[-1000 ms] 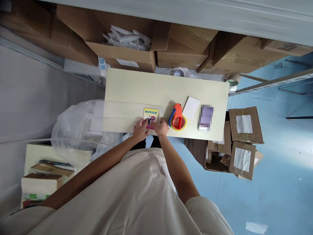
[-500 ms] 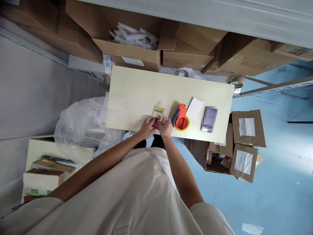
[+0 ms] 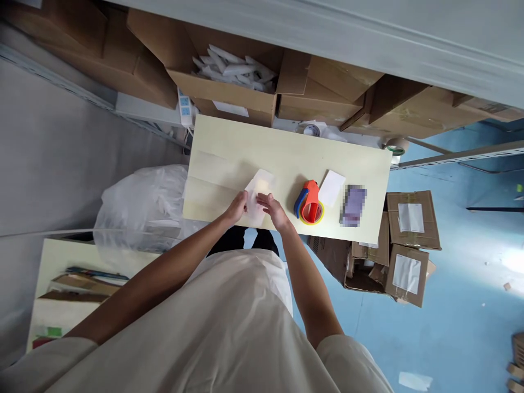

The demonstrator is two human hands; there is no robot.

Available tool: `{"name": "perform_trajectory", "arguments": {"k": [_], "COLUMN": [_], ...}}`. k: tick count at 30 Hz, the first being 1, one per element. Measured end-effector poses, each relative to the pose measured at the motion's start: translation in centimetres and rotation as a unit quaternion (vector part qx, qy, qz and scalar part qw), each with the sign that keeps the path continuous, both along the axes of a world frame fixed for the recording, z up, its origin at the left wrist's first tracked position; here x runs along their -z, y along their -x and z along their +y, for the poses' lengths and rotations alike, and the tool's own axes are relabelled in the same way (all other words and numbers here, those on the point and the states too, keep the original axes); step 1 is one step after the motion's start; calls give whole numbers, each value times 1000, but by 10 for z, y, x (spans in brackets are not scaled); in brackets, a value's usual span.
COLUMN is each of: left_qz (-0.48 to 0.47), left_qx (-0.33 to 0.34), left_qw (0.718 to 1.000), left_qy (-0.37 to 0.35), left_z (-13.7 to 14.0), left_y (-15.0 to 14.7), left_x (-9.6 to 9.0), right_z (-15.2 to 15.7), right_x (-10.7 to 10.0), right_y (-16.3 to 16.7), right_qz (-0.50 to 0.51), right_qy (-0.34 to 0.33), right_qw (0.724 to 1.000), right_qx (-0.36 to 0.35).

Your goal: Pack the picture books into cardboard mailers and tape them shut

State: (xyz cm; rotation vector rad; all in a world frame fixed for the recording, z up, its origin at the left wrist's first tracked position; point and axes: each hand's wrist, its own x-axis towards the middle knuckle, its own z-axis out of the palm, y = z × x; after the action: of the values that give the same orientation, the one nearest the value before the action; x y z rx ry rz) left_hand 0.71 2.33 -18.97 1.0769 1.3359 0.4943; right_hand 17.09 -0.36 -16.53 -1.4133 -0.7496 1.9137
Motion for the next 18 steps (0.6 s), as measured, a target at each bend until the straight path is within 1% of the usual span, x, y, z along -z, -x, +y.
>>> {"name": "perform_trajectory", "arguments": {"k": [2, 4, 5, 7, 8, 9, 10, 12, 13, 16, 17, 18], "left_qz": [22, 63, 99, 169, 190, 199, 202, 213, 223, 214, 197, 181], "left_qx": [7, 17, 12, 8, 22, 50, 87, 150, 164, 170, 167, 156], "left_qw": [999, 998, 995, 983, 974, 965, 958, 949, 947, 950, 955, 962], "left_qy": [27, 24, 3, -77, -124, -162, -184, -178, -165, -148, -144, -131], "left_z": [7, 12, 13, 13, 11, 10, 8, 6, 5, 4, 4, 4], "left_y": [14, 25, 29, 33, 33, 30, 27, 19, 16, 12, 11, 11], "left_x": [5, 8, 8, 8, 7, 7, 8, 10, 12, 20, 23, 25], "right_z": [4, 6, 5, 4, 3, 2, 0, -5, -9, -19, -21, -23], "right_x": [14, 27, 33, 41, 43, 44, 45, 44, 44, 46, 48, 49], "right_y": [6, 12, 15, 19, 21, 22, 24, 28, 30, 37, 39, 39], "right_qz": [17, 8, -4, -32, -46, -57, -68, -115, -159, -300, -320, -322], "right_qy": [27, 39, 38, 25, 15, 6, -3, -22, -32, -50, -46, -36], "right_qw": [999, 999, 999, 998, 997, 996, 995, 989, 980, 936, 927, 924], "right_qx": [11, 21, 29, 52, 63, 71, 77, 95, 113, 178, 192, 203]}}
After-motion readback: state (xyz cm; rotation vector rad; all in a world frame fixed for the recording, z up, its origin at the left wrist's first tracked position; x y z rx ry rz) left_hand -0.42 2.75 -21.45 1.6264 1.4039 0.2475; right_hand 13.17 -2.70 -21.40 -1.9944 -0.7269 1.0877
